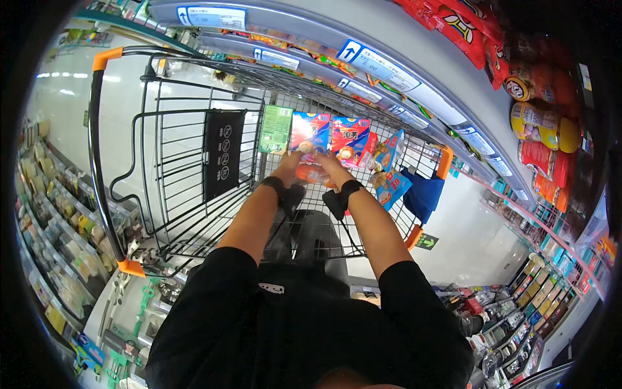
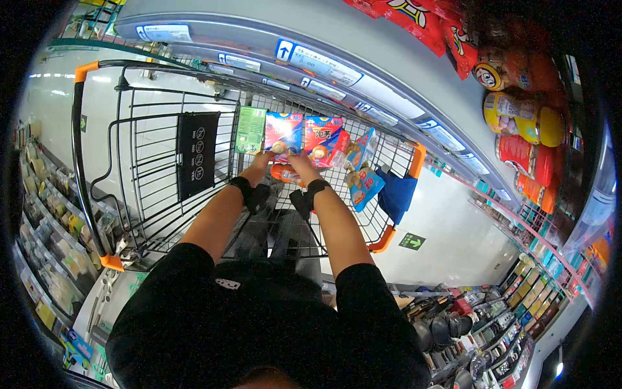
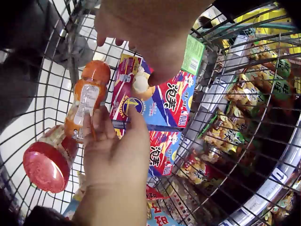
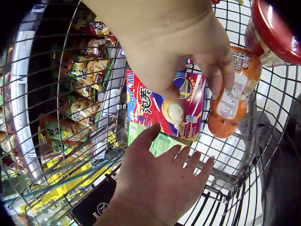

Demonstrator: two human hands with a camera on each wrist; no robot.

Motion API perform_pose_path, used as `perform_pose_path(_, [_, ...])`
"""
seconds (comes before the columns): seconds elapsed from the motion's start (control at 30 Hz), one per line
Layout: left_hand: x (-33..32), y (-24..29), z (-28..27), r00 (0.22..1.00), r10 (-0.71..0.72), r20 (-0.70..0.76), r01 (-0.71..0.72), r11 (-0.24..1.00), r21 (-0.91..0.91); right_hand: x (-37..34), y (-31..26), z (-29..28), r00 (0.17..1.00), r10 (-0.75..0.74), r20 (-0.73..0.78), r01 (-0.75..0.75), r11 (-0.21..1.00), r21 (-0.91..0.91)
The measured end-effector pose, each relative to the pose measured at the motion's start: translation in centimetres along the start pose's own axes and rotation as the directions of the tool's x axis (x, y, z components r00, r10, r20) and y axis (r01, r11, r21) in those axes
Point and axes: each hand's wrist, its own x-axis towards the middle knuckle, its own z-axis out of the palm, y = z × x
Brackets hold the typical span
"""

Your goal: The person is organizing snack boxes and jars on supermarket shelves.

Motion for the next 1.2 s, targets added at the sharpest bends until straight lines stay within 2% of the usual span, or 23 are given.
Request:
perform_pose_path(0.1, [4.6,-3.7,-2.9,0.989,0.007,-0.149,0.029,0.970,0.240,-2.6,-2.3,0.5,0.998,0.064,-0.006,-0.064,0.998,0.002])
perform_pose_path(0.13, [6.9,-5.7,-4.2,0.981,0.016,-0.194,0.048,0.946,0.319,-1.1,-1.2,0.2,0.995,0.070,0.073,-0.067,0.997,-0.038])
perform_pose_path(0.17, [9.0,-7.6,-5.3,0.974,0.027,-0.224,0.059,0.928,0.369,-1.2,-1.0,0.2,0.995,0.084,0.062,-0.084,0.996,-0.015])
perform_pose_path(0.27, [9.3,-8.7,-5.4,0.976,-0.004,-0.219,0.062,0.964,0.260,-2.2,-0.9,0.7,0.989,0.136,0.052,-0.140,0.986,0.090])
perform_pose_path(0.37, [3.4,-4.0,-1.8,0.976,-0.065,-0.209,0.101,0.980,0.169,-0.6,1.3,1.2,0.996,0.089,-0.003,-0.087,0.982,0.166])
perform_pose_path(0.47, [1.9,-3.2,-1.7,0.993,0.035,-0.113,-0.025,0.996,0.085,-1.9,0.1,1.5,0.991,0.102,-0.084,-0.087,0.983,0.162])
perform_pose_path(0.57, [0.7,-3.2,-0.4,0.910,0.283,-0.301,-0.284,0.958,0.041,-1.1,0.4,1.5,0.991,0.030,-0.128,-0.020,0.997,0.080])
perform_pose_path(0.63, [-0.3,-2.7,0.5,0.906,0.295,-0.303,-0.297,0.954,0.039,-5.1,-3.2,2.1,0.942,-0.112,-0.316,0.023,0.961,-0.274])
perform_pose_path(0.7, [-1.4,-2.0,0.6,0.900,0.309,-0.307,-0.311,0.949,0.044,-5.9,-3.5,2.6,0.855,-0.285,-0.433,0.108,0.915,-0.389])
perform_pose_path(0.73, [-1.4,-2.3,0.1,0.902,0.374,-0.215,-0.378,0.925,0.022,-4.3,-1.5,2.4,0.800,-0.355,-0.484,0.202,0.919,-0.339])
perform_pose_path(0.77, [-2.3,-1.6,0.4,0.889,0.407,-0.210,-0.399,0.913,0.083,-3.4,-0.3,2.2,0.734,-0.414,-0.539,0.298,0.908,-0.293])
perform_pose_path(0.87, [-6.9,1.3,2.9,0.848,0.512,-0.137,-0.471,0.846,0.250,-7.2,-1.0,1.4,0.840,-0.315,-0.442,0.388,0.918,0.084])
perform_pose_path(0.93, [-9.1,1.8,3.9,0.778,0.625,-0.065,-0.565,0.741,0.363,-9.2,-0.5,1.4,0.874,-0.310,-0.374,0.437,0.838,0.326])
perform_pose_path(0.97, [-10.3,2.1,4.3,0.734,0.678,-0.025,-0.611,0.676,0.413,-10.7,0.1,1.5,0.879,-0.326,-0.348,0.453,0.799,0.396])
perform_pose_path(1.0, [-11.6,2.6,4.6,0.727,0.686,0.040,-0.641,0.656,0.399,-13.7,-0.4,1.9,0.876,-0.331,-0.351,0.467,0.765,0.443])
perform_pose_path(1.03, [-13.3,3.2,5.0,0.663,0.743,0.093,-0.685,0.552,0.475,-16.7,-0.9,2.4,0.872,-0.340,-0.352,0.482,0.726,0.490])
perform_pose_path(1.1, [-17.6,4.5,5.9,0.519,0.827,0.216,-0.738,0.307,0.601,-20.6,-0.5,3.6,0.810,-0.430,-0.398,0.580,0.689,0.435])
perform_pose_path(1.13, [-20.1,5.5,6.4,0.516,0.820,0.247,-0.804,0.364,0.471,-22.4,-0.4,4.2,0.772,-0.476,-0.421,0.630,0.659,0.410])
perform_pose_path(1.2, [-25.7,7.2,6.8,0.416,0.861,0.293,-0.866,0.278,0.416,-26.8,0.1,5.4,0.664,-0.640,-0.386,0.747,0.588,0.310])
